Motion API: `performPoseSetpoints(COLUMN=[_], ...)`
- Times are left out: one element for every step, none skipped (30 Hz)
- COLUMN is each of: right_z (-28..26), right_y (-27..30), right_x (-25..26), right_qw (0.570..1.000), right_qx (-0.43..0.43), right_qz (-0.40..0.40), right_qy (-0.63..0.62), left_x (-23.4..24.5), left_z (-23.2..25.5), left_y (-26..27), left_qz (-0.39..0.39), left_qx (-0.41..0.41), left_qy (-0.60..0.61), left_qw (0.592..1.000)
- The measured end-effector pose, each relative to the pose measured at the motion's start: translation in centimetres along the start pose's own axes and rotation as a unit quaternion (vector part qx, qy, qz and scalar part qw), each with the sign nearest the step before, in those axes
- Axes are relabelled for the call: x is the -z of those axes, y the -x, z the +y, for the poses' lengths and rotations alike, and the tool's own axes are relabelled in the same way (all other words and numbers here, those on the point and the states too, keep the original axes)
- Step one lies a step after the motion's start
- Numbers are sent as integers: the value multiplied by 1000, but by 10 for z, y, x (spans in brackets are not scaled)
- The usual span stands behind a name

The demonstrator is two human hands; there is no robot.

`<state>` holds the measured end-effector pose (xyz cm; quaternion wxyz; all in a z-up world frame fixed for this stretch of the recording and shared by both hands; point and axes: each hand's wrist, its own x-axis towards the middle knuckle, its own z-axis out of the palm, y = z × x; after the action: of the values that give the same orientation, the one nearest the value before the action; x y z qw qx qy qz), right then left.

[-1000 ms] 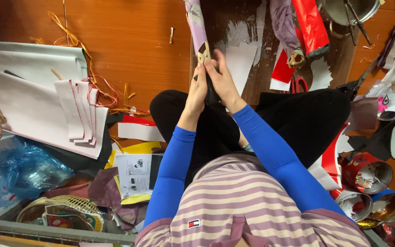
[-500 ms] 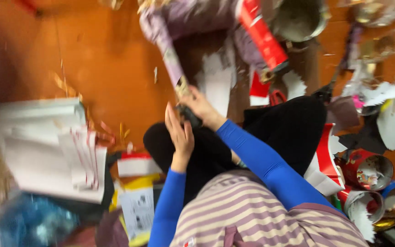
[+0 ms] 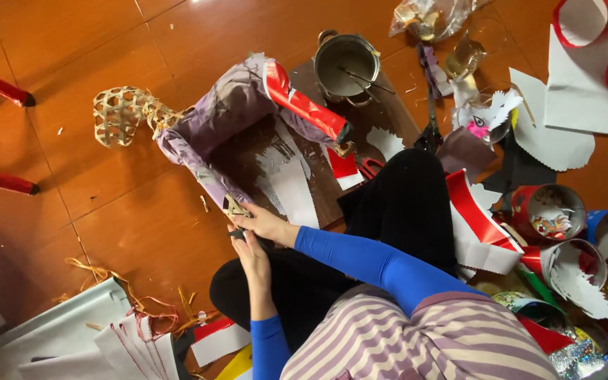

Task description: Decorating a handmade giraffe model using colored paper, tape, and scissors

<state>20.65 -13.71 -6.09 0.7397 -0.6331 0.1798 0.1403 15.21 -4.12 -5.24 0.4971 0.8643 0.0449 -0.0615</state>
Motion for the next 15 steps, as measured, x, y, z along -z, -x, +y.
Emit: performPoseSetpoints(right_z=[8, 15, 13, 12, 10, 6, 2, -1, -4, -6, -9, -12, -14, -16, -16], right_y=[-4, -8, -8, -8, -8, -7, -6, -5, -5, -4, -3, -2, -2, -1, -2], right_x=[2, 3, 3, 3, 2, 2, 2, 2, 2, 2, 2, 1, 0, 0, -1], right_qw=[1000, 998, 998, 997, 995, 995, 992, 987, 987, 981, 974, 975, 967, 958, 959], right_qx=[5, 12, 12, 28, 44, 44, 68, 90, 90, 112, 134, 132, 153, 173, 172], right_qz=[-2, -4, -3, -1, 2, 3, 6, 9, 10, 12, 15, 16, 18, 21, 22], right_qy=[28, 55, 54, 70, 86, 84, 108, 133, 132, 157, 181, 179, 203, 227, 225], left_x=[2, 4, 2, 0, -2, -3, -3, -4, -6, -7, -9, -8, -8, -8, -4], left_z=[8, 16, 18, 21, 23, 17, 11, 4, 19, 34, 50, 62, 74, 86, 94], left_y=[-7, -14, -15, -16, -17, -24, -32, -39, -38, -36, -34, -30, -27, -22, -22], left_qz=[-12, -23, -24, -14, -3, -4, 6, 16, 15, -13, -41, -41, -54, -67, -67], left_qx=[34, 67, 66, 85, 105, 104, 172, 240, 240, 270, 297, 298, 315, 332, 334], left_qy=[26, 52, 51, 81, 111, 110, 194, 275, 274, 357, 436, 434, 435, 436, 434], left_qw=[999, 996, 996, 993, 988, 988, 966, 931, 931, 894, 849, 849, 842, 834, 834])
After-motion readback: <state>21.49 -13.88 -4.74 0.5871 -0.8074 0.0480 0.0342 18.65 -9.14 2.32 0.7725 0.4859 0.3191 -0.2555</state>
